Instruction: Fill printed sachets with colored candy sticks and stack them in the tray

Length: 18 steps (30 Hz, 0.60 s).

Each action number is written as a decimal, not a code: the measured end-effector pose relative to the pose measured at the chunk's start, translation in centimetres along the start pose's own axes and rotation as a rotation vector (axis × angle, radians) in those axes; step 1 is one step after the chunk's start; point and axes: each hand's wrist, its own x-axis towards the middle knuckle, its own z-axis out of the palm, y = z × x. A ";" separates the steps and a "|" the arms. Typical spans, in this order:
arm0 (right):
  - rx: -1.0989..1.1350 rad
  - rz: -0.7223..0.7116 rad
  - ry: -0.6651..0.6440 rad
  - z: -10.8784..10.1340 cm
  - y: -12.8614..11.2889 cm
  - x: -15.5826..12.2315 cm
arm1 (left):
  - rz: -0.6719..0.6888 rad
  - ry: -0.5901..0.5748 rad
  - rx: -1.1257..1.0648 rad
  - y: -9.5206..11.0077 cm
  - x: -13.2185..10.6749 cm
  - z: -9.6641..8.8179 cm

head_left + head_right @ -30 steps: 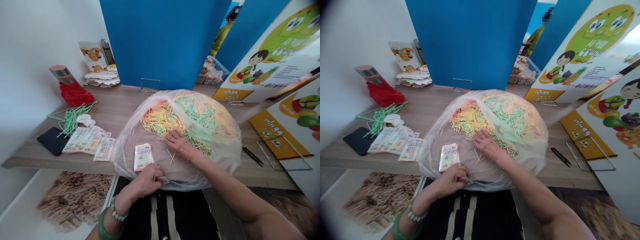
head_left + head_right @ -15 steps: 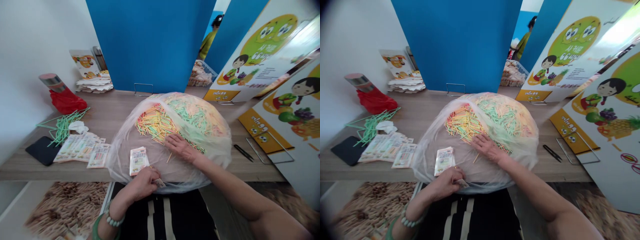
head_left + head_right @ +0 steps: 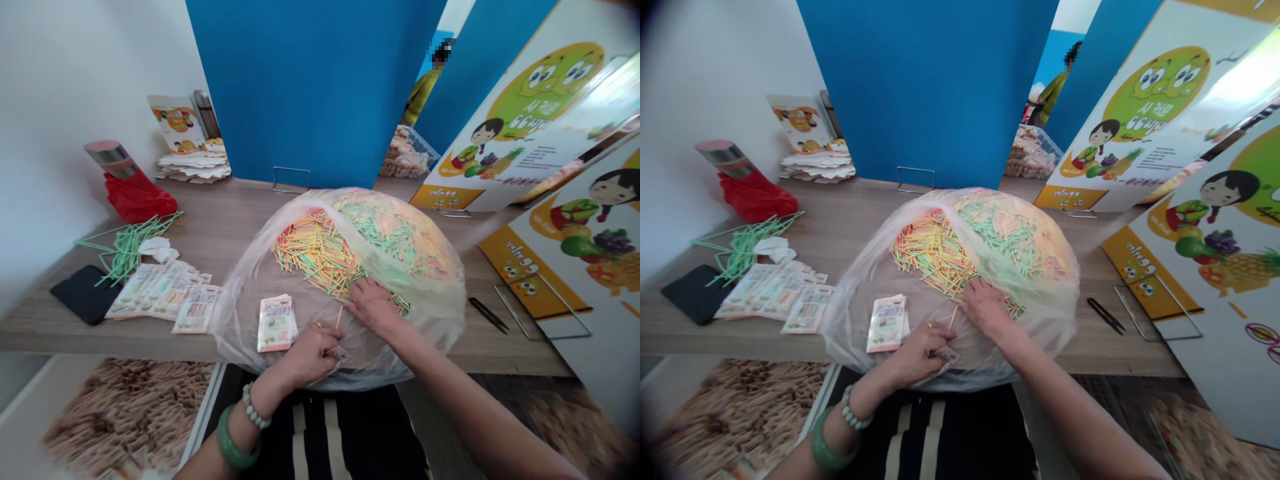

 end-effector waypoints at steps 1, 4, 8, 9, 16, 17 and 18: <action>-0.008 -0.035 -0.017 0.3 0.3 0.5 | -0.004 -0.011 -0.020 -0.2 0.0 -0.1; -0.046 -0.122 -0.022 1.3 1.0 1.6 | 0.001 -0.042 -0.057 -0.4 0.0 -0.4; -0.057 -0.066 -0.031 1.7 1.5 1.8 | 0.032 -0.062 -0.079 -0.5 0.1 -0.5; -0.053 -0.025 -0.042 1.6 1.6 1.7 | 0.036 -0.055 -0.084 -0.6 0.1 -0.4; -0.045 0.210 -0.015 -0.2 -1.9 2.4 | 0.076 -0.030 -0.072 -0.8 -0.1 -0.3; -0.021 0.208 -0.022 -0.2 -3.1 2.9 | 0.073 -0.022 -0.077 -0.8 -0.1 -0.3; 0.007 0.214 -0.037 -0.2 -4.1 3.5 | 0.068 -0.013 -0.085 -0.8 -0.1 -0.3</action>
